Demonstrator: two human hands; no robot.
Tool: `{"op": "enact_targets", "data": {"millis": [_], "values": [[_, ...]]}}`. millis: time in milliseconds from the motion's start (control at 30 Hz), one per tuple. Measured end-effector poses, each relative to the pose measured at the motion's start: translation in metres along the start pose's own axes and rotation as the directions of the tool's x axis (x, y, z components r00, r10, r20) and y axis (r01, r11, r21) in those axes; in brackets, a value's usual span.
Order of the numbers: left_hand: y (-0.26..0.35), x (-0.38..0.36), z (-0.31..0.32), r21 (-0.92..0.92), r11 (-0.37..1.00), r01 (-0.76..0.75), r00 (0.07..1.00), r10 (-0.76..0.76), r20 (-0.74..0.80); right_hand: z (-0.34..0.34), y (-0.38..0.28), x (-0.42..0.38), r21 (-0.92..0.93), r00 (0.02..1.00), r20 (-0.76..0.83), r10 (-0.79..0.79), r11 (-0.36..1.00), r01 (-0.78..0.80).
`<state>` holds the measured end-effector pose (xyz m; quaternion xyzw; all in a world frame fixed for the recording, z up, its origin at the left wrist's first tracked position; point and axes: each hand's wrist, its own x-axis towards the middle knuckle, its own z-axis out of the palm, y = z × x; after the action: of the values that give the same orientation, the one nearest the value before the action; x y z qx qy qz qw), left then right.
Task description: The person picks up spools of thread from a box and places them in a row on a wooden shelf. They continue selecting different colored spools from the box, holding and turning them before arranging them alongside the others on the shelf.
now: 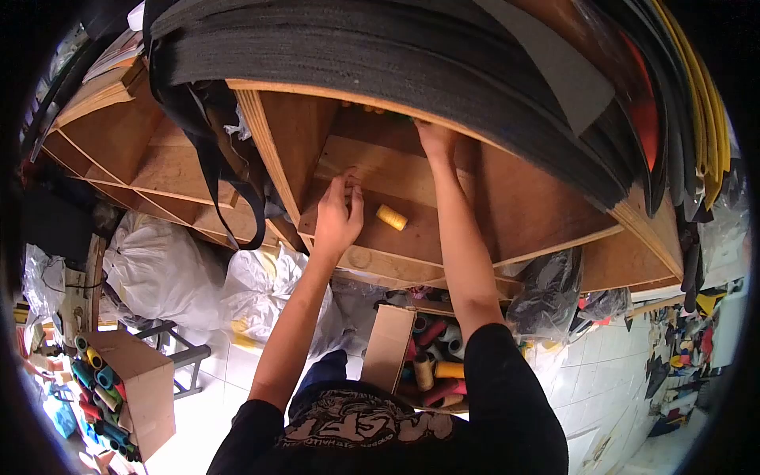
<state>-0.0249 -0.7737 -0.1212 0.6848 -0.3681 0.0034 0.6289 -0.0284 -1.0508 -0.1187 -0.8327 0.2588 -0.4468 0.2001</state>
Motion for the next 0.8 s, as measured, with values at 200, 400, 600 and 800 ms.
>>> {"op": "enact_targets", "data": {"millis": [200,400,600,800], "values": [[-0.010,0.000,0.003,0.072,0.994,-0.081,0.995,0.084,-0.050,-0.098,-0.094,-0.086,0.164,0.640,0.753,0.152,0.899,-0.406],[-0.001,-0.001,0.000,-0.034,0.999,-0.022,1.000,0.022,-0.001,-0.124,-0.099,-0.150,0.077,0.770,0.635,0.058,0.987,-0.139],[0.078,-0.029,-0.043,-0.489,0.837,0.245,0.933,-0.066,0.354,-0.185,-0.143,-0.171,0.469,0.825,0.544,0.155,0.759,-0.451],[0.141,-0.055,-0.063,-0.420,0.877,0.235,0.841,0.033,0.540,-0.254,-0.198,-0.182,0.532,0.797,0.600,0.071,0.708,-0.464]]}}
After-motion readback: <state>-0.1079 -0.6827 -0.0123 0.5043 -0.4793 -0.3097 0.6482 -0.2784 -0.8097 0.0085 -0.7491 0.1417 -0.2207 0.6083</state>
